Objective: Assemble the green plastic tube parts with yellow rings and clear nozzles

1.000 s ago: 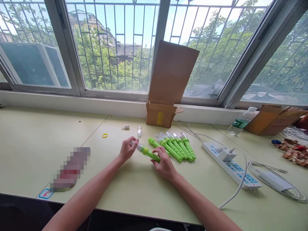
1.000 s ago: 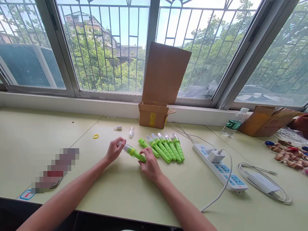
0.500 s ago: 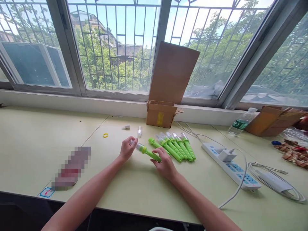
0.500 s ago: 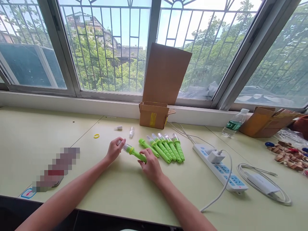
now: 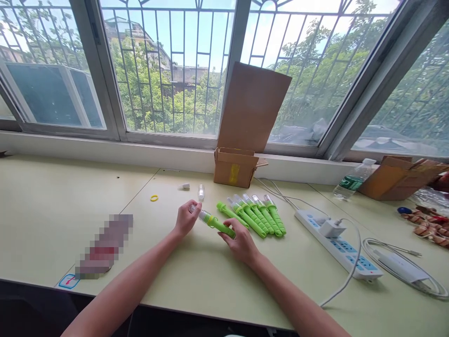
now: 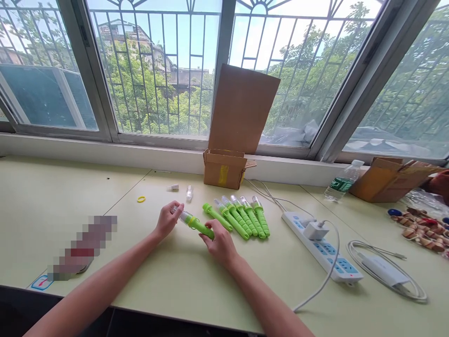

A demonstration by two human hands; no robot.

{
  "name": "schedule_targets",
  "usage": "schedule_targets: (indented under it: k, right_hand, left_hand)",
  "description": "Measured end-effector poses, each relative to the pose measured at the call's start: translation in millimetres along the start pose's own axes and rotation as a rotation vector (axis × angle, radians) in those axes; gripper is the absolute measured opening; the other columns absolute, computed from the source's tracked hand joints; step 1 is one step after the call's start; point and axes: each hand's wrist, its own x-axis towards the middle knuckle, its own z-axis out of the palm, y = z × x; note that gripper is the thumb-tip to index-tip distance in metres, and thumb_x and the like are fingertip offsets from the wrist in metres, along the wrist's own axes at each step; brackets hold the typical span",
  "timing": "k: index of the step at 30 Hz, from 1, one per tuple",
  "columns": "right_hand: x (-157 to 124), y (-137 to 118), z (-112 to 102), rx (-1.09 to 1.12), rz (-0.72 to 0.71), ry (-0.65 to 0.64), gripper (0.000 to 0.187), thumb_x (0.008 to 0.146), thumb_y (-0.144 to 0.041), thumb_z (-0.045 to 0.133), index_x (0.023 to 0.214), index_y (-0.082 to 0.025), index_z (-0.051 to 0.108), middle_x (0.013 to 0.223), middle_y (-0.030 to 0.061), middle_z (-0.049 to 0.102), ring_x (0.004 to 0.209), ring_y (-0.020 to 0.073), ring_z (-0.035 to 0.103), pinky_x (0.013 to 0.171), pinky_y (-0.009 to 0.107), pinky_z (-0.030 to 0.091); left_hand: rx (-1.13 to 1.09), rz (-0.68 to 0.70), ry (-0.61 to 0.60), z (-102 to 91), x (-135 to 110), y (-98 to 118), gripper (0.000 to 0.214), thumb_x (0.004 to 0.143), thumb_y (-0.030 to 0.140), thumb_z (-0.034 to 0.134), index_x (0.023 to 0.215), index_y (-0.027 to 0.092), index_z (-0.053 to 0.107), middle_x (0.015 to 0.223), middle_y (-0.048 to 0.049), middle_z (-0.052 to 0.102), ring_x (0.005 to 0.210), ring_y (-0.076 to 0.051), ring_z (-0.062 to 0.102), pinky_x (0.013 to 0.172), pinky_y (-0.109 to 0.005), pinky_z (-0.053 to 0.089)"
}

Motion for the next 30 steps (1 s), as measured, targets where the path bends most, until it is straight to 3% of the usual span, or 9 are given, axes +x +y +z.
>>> schedule_targets:
  k: [5, 11, 14, 18, 24, 30]
  right_hand:
    - [1.6, -0.5, -2.3, -0.006, 0.024, -0.094, 0.031, 0.095, -0.035, 0.036, 0.098, -0.019, 0.063, 0.083, 0.0065, 0.069, 0.072, 0.0212, 0.064, 0.065, 0.031, 0.048]
    - [-0.1, 1.3, 1.1, 0.018, 0.018, -0.022, 0.033, 0.083, -0.040, 0.059, 0.106, -0.017, 0.058, 0.090, 0.0077, 0.067, 0.073, 0.0202, 0.063, 0.065, 0.030, 0.050]
    - [-0.4, 2.8, 1.9, 0.006, 0.008, -0.017, 0.023, 0.085, -0.037, 0.056, 0.099, -0.018, 0.060, 0.088, 0.0065, 0.068, 0.073, 0.0201, 0.064, 0.067, 0.030, 0.049]
    - [0.5, 3.1, 0.8, -0.013, -0.003, -0.044, 0.025, 0.092, -0.034, 0.044, 0.102, -0.019, 0.062, 0.090, 0.0065, 0.070, 0.076, 0.0212, 0.065, 0.067, 0.031, 0.049]
    - [1.0, 0.5, 0.9, 0.003, 0.003, -0.019, 0.030, 0.083, -0.039, 0.060, 0.103, -0.017, 0.059, 0.091, 0.0080, 0.068, 0.077, 0.0209, 0.064, 0.067, 0.030, 0.049]
    - [0.5, 1.0, 0.2, -0.022, 0.010, -0.073, 0.024, 0.092, -0.035, 0.046, 0.102, -0.019, 0.061, 0.093, 0.0079, 0.070, 0.080, 0.0225, 0.065, 0.071, 0.032, 0.048]
  left_hand:
    - [0.004, -0.007, -0.008, 0.9, -1.4, 2.3, 0.036, 0.082, 0.050, 0.052, 0.064, 0.018, 0.053, 0.046, 0.0062, 0.042, 0.041, -0.009, 0.041, 0.043, -0.021, 0.032]
    - [0.013, 0.001, -0.018, 0.7, -2.3, 2.8, 0.038, 0.083, 0.051, 0.052, 0.064, 0.018, 0.053, 0.048, 0.0059, 0.044, 0.042, -0.008, 0.042, 0.044, -0.021, 0.033]
    - [0.016, 0.004, -0.017, 0.5, -2.1, 2.5, 0.038, 0.083, 0.051, 0.051, 0.064, 0.018, 0.053, 0.047, 0.0059, 0.044, 0.042, -0.008, 0.042, 0.045, -0.021, 0.032]
    - [0.015, 0.009, -0.023, 1.2, -2.5, 2.8, 0.037, 0.083, 0.050, 0.051, 0.065, 0.018, 0.054, 0.046, 0.0063, 0.042, 0.042, -0.009, 0.041, 0.045, -0.021, 0.031]
    - [0.014, 0.015, -0.029, 1.8, -3.5, 2.8, 0.038, 0.083, 0.051, 0.051, 0.065, 0.018, 0.053, 0.047, 0.0063, 0.043, 0.043, -0.009, 0.042, 0.046, -0.021, 0.032]
    - [0.028, 0.010, -0.037, 2.5, -4.8, 3.7, 0.038, 0.084, 0.051, 0.050, 0.065, 0.018, 0.053, 0.047, 0.0064, 0.042, 0.043, -0.009, 0.042, 0.046, -0.021, 0.032]
